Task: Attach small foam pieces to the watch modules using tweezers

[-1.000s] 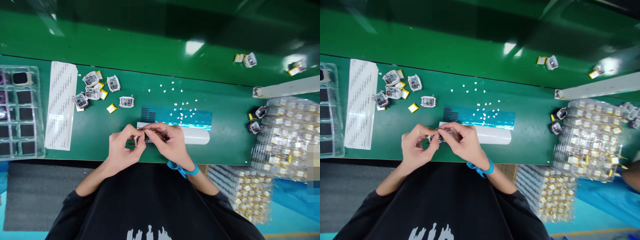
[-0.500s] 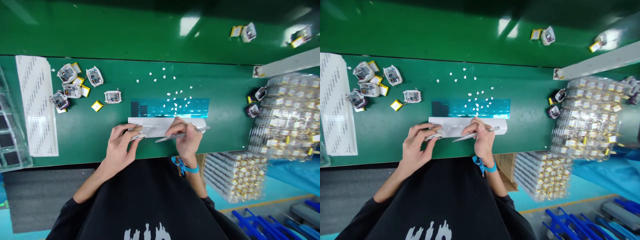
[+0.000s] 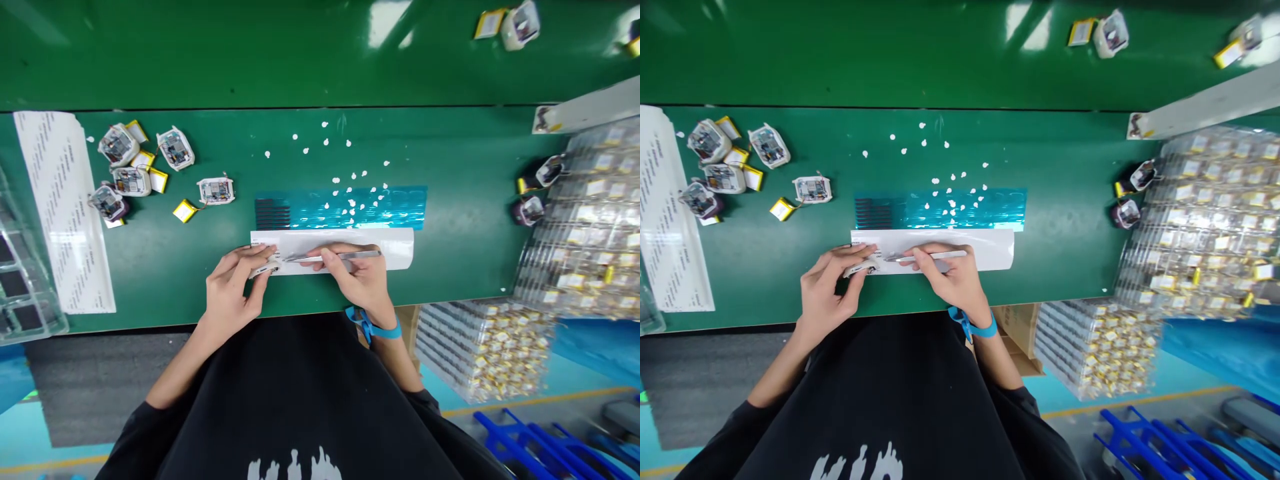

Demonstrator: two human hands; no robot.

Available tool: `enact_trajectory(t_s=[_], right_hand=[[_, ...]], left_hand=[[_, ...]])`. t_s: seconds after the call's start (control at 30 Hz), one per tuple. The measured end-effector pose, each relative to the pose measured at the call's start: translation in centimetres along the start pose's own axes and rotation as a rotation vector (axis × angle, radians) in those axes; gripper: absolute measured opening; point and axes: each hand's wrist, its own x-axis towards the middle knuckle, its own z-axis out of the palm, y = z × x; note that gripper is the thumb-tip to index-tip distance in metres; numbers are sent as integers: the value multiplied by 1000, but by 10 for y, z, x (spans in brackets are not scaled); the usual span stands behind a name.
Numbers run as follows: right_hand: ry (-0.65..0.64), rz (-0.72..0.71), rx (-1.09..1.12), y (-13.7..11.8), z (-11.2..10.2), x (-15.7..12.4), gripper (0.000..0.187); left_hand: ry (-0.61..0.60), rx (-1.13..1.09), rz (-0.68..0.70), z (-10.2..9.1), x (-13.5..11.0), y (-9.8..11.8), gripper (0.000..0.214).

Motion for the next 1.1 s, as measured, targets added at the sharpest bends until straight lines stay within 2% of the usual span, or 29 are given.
enact_trajectory(t_s=[0.1, 0.27, 0.43, 0.53, 0.67, 0.87, 0.93, 1.03, 1.1], right_hand=[[19, -76, -69, 0, 1, -1, 32], [-17, -173, -82, -1, 1, 2, 22], [12, -161, -80, 0, 0, 1, 20], [-24, -179, -82, 0, 0, 2, 20], [-85, -193, 14, 2, -2, 2, 21], [-19, -66, 257, 7, -5, 0, 24], [23, -59, 312, 1, -4, 1, 24], [123, -79, 349, -16, 0, 2, 25], [170, -115, 352, -29, 4, 2, 26]], left_hand=[[-18, -77, -27, -4, -1, -2, 14], [-127, -106, 36, -12, -3, -7, 17], [-132, -95, 46, -14, -3, -8, 18], [-126, -95, 53, -12, -3, -7, 20], [-122, -92, 57, -12, -2, -7, 21], [-135, -95, 61, -11, -3, -5, 14], [-85, -137, 13, -12, -3, 0, 11], [9, -233, -202, -16, 2, 12, 11], [-25, -396, -343, -21, 10, 22, 16]])
